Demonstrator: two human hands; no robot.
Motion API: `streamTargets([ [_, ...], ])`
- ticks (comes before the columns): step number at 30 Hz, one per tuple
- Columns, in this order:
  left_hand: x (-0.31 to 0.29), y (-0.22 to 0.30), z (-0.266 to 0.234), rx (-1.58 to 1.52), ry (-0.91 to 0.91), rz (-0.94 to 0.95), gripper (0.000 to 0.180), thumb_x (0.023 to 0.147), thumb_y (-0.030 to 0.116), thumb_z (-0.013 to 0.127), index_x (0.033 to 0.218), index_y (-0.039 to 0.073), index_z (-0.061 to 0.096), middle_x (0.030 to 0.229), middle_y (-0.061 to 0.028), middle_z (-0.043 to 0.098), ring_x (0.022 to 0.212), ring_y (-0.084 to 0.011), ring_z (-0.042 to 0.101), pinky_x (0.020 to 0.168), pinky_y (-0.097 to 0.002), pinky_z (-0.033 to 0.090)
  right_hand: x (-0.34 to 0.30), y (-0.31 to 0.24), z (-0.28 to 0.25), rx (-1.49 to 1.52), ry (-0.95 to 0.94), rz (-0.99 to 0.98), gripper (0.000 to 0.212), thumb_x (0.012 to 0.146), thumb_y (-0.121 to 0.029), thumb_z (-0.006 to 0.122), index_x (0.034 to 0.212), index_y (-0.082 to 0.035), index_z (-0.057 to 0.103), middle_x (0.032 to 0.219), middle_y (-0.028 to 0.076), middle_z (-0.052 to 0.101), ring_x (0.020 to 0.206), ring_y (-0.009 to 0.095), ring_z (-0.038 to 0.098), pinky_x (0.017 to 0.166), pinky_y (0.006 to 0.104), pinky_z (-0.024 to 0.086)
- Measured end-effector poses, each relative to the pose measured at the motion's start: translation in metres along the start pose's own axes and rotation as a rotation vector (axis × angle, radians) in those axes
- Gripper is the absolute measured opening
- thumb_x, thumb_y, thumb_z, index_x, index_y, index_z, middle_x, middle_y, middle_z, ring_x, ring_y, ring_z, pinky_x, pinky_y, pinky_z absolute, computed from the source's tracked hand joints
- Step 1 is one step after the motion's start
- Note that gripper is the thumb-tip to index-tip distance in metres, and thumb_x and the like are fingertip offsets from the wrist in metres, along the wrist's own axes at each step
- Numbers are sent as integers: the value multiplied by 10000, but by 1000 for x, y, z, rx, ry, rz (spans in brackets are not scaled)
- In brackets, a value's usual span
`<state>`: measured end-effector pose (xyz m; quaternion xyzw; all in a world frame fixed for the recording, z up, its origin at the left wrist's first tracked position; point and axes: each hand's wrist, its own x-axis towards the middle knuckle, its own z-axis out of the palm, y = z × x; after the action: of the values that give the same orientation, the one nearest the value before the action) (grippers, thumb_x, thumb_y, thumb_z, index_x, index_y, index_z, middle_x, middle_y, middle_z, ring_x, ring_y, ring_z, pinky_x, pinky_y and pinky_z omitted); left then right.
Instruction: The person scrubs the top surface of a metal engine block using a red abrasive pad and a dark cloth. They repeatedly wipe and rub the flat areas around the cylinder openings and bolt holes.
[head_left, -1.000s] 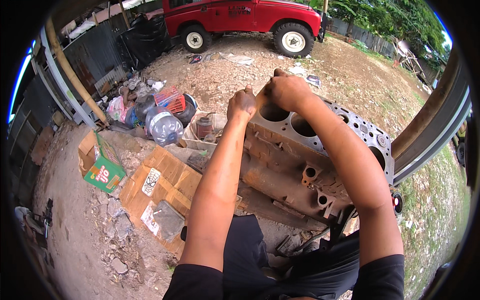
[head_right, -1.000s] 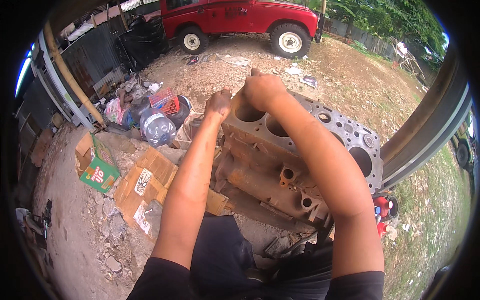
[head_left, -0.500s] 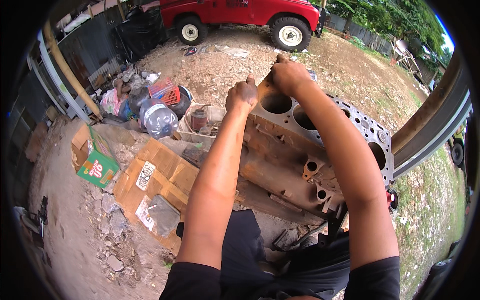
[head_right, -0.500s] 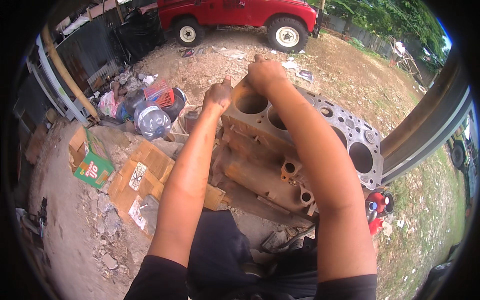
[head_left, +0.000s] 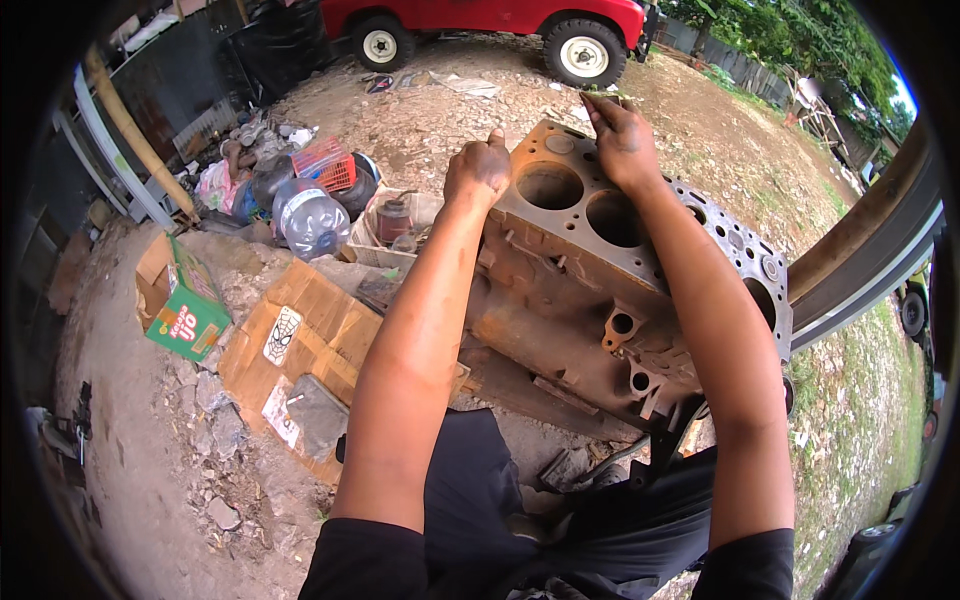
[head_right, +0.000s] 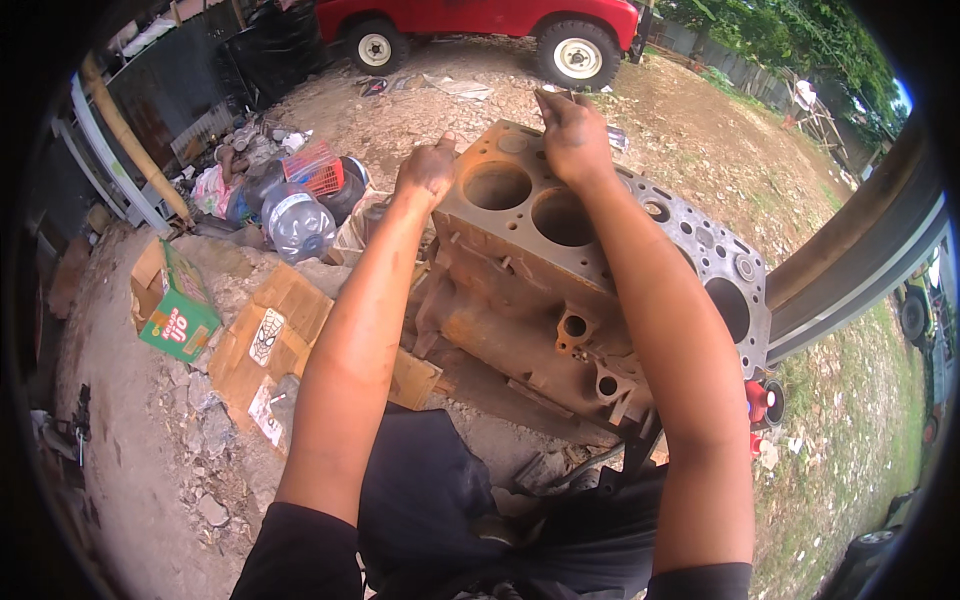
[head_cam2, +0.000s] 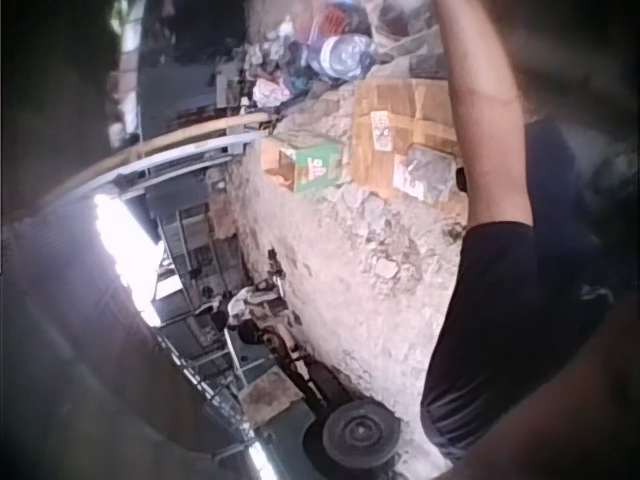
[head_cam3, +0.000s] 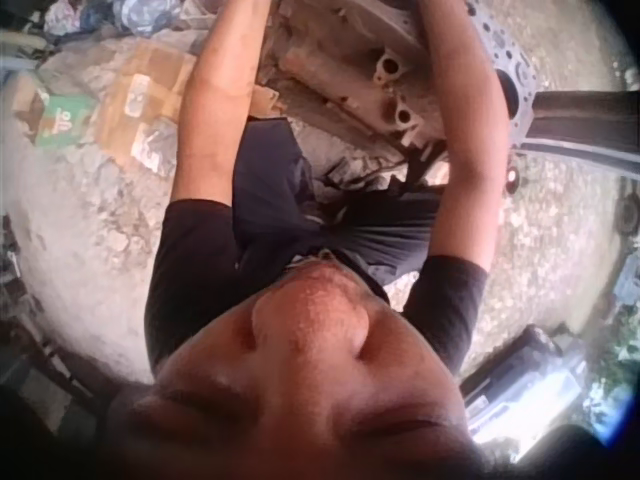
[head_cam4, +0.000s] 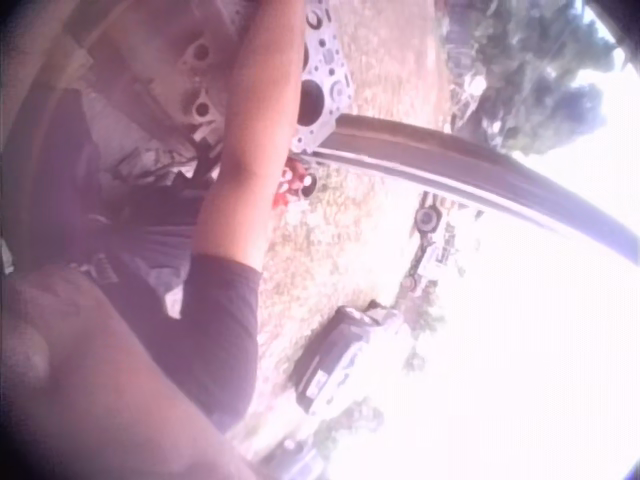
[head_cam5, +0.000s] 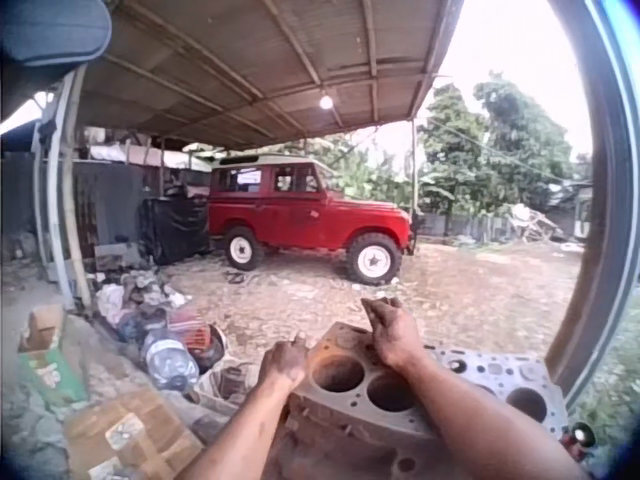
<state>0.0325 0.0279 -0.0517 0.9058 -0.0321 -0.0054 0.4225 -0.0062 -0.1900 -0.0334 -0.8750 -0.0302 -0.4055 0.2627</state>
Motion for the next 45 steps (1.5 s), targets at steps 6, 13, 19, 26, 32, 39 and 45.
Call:
streamTargets([
  [6,13,-8,-1,-58,-56,24,768,1110,558,427,1345,-131,670,1450,-392,601,1414,-496,567,1221,-485,420,3,-3,-7,-6,-17,109,361,1106,-331,635,1384,-130,747,1279,206,741,1153,365,726,1000,424,544],
  [13,14,-14,3,-60,-9,26,778,1109,580,432,1256,-131,712,1355,-407,653,1370,-498,607,1160,-488,449,-3,-29,-18,101,-67,225,391,1042,-348,687,1346,-116,769,1199,205,791,1158,356,750,1038,425,556],
  [19,18,-12,6,-73,-38,19,783,1118,582,419,1227,-132,721,1331,-383,684,1337,-474,636,1134,-487,451,-4,-22,-16,54,-135,112,315,1005,-285,748,1248,-91,804,1132,196,805,1007,355,792,934,434,606],
  [26,16,-12,5,-139,-47,-18,756,1099,568,471,1281,-127,708,1380,-389,650,1377,-481,608,1164,-498,467,-14,-46,-21,-189,-318,-144,224,1024,-252,697,1149,-110,817,1128,191,784,1015,391,770,933,499,603],
  [32,18,-16,6,-179,-34,-21,733,1106,544,463,1278,-125,707,1395,-368,651,1376,-478,608,1163,-506,467,-6,-75,3,-505,-528,-218,240,971,-169,677,1163,-117,810,1152,181,773,1082,415,737,961,507,592],
  [39,18,-20,10,-256,-40,-6,625,1088,475,547,1197,-106,751,1305,-363,696,1297,-487,657,1104,-507,511,4,-81,5,-498,-590,-213,227,979,-96,613,1073,1,796,1290,250,720,1140,416,746,978,491,606],
  [45,14,-16,18,-432,-19,-68,620,1063,489,616,1161,-106,760,1238,-341,735,1206,-483,706,1038,-508,539,19,-90,7,-583,-627,-114,239,972,-110,611,1119,-36,784,1176,256,736,1130,440,727,971,520,591],
])
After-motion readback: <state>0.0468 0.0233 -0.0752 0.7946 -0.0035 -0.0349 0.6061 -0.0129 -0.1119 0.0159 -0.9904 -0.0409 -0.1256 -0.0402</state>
